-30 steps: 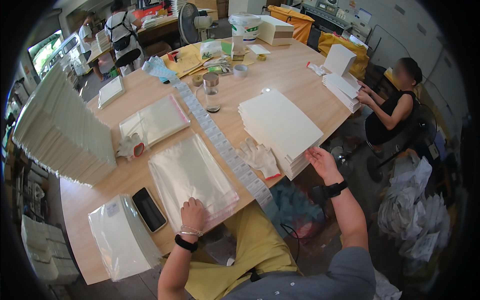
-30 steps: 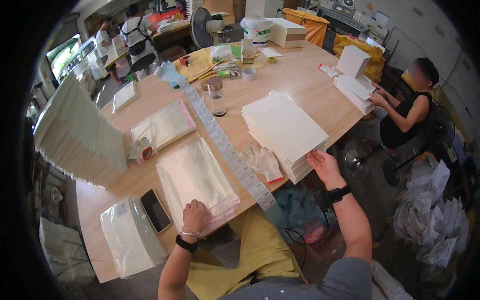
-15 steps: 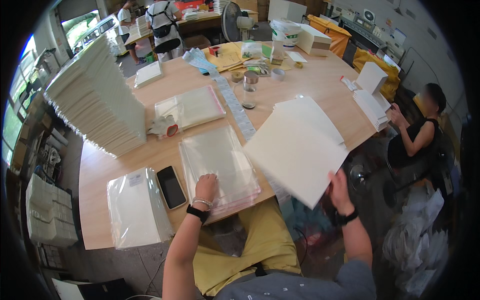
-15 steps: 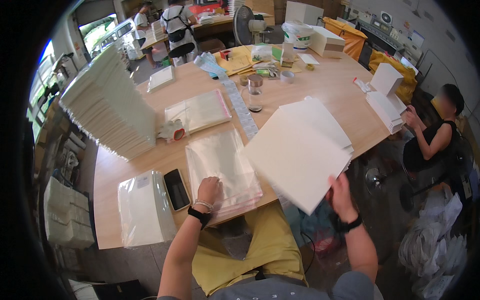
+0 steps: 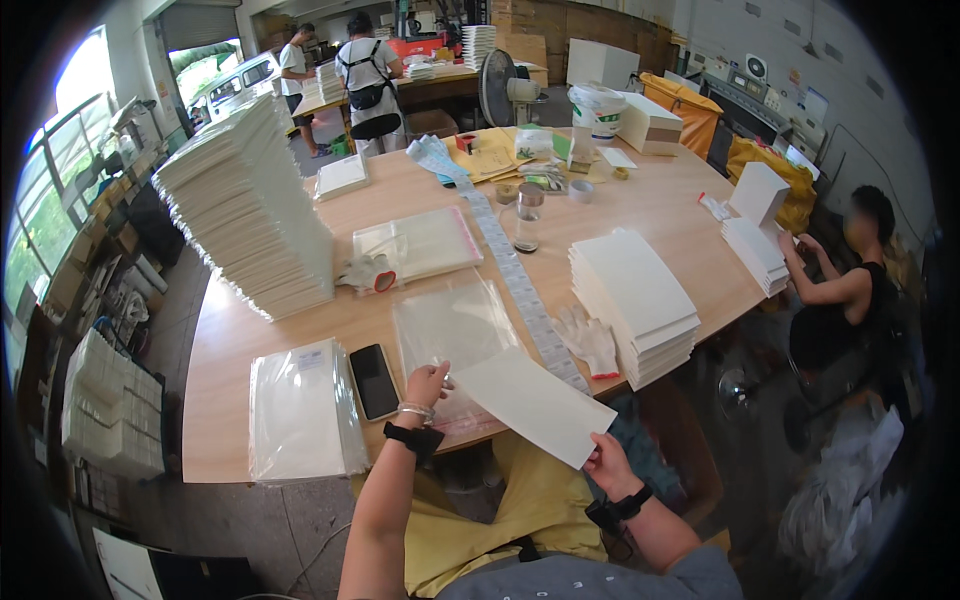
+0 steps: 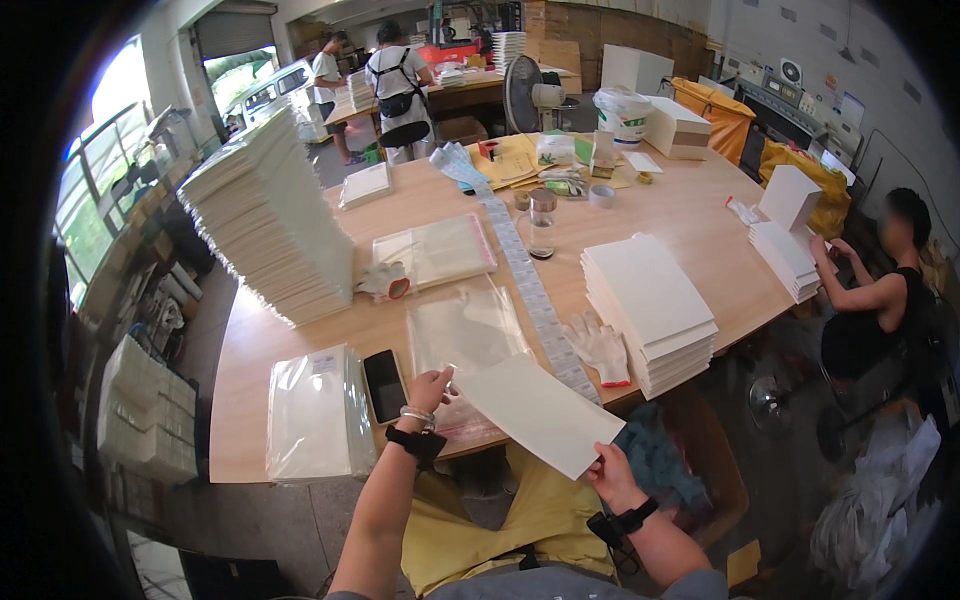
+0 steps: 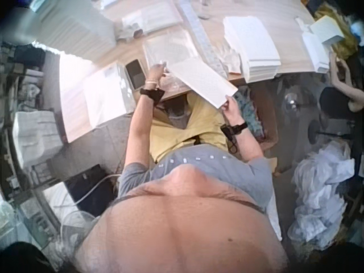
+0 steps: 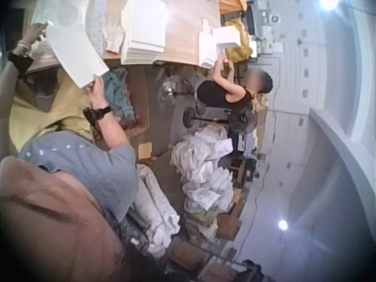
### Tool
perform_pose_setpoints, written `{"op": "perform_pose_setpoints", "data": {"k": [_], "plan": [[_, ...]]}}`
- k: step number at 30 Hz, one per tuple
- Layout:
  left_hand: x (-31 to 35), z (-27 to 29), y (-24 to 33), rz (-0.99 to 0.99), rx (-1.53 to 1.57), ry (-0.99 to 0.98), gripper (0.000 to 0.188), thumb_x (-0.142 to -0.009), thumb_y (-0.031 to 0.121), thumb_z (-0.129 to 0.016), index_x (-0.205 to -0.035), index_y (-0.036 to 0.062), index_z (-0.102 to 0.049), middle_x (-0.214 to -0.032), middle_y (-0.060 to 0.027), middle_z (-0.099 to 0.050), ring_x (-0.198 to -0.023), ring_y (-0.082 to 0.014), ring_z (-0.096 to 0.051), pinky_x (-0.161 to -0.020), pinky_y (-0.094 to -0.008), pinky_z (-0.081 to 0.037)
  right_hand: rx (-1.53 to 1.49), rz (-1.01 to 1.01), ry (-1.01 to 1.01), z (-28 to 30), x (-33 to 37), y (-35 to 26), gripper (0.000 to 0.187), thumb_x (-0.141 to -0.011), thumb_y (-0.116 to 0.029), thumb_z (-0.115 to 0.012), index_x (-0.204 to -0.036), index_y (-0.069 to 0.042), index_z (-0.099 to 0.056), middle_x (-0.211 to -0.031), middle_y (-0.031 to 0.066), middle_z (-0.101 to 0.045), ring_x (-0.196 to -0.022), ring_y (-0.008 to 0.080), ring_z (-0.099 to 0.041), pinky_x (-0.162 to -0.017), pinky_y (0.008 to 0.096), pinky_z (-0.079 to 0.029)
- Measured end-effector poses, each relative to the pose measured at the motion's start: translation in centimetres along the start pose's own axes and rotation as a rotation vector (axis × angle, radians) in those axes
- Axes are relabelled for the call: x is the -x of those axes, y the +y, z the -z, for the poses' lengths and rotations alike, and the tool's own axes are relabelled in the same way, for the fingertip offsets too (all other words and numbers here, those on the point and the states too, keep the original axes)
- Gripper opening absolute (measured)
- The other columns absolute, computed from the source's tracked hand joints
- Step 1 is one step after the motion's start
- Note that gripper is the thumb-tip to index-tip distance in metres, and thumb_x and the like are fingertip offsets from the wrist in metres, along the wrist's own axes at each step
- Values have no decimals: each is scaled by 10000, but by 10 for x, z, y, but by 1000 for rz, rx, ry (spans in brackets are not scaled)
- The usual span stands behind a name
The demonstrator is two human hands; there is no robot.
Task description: The person picks up a sheet of white paper from a stack and slides it into a clear plastic sleeve by hand. They repeat this for multiple sheets, placing the sleeved papers in a stack on the table.
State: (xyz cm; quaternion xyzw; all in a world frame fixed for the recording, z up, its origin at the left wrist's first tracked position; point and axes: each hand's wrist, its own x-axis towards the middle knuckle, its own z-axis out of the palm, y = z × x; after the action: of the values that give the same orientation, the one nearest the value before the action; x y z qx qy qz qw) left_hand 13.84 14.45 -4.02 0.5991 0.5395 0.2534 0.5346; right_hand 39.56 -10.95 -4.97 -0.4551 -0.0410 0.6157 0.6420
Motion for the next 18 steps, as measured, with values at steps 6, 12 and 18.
{"op": "perform_pose_setpoints", "data": {"k": [6, 12, 18], "plan": [[22, -4, 5, -71, 59, 64, 268, -817, 190, -495, -888, -61, -557, -750, -146, -631, -571, -197, -627, -498, -265, -471, 102, 104, 14, -27, 9, 5, 90, -856, -151, -463, -944, -135, -471, -677, -56, -439, -523, 39, -390, -445, 196, -307], [57, -67, -2, -375, 20, 271, 251, -820, 168, -500, -968, -34, -521, -884, -154, -609, -770, -231, -609, -625, -311, -484, -92, -8, 4, -33, 16, 7, 58, -867, -171, -487, -917, -143, -477, -704, -37, -461, -546, 63, -414, -469, 225, -338], [28, -150, -91, -102, 1097, -175, 300, -821, 157, -520, -1064, -15, -478, -995, -182, -558, -889, -256, -562, -702, -333, -476, -9, -68, 20, -46, 35, 9, 87, -866, -182, -500, -939, -143, -471, -728, -29, -491, -562, 77, -446, -481, 226, -376]]}}
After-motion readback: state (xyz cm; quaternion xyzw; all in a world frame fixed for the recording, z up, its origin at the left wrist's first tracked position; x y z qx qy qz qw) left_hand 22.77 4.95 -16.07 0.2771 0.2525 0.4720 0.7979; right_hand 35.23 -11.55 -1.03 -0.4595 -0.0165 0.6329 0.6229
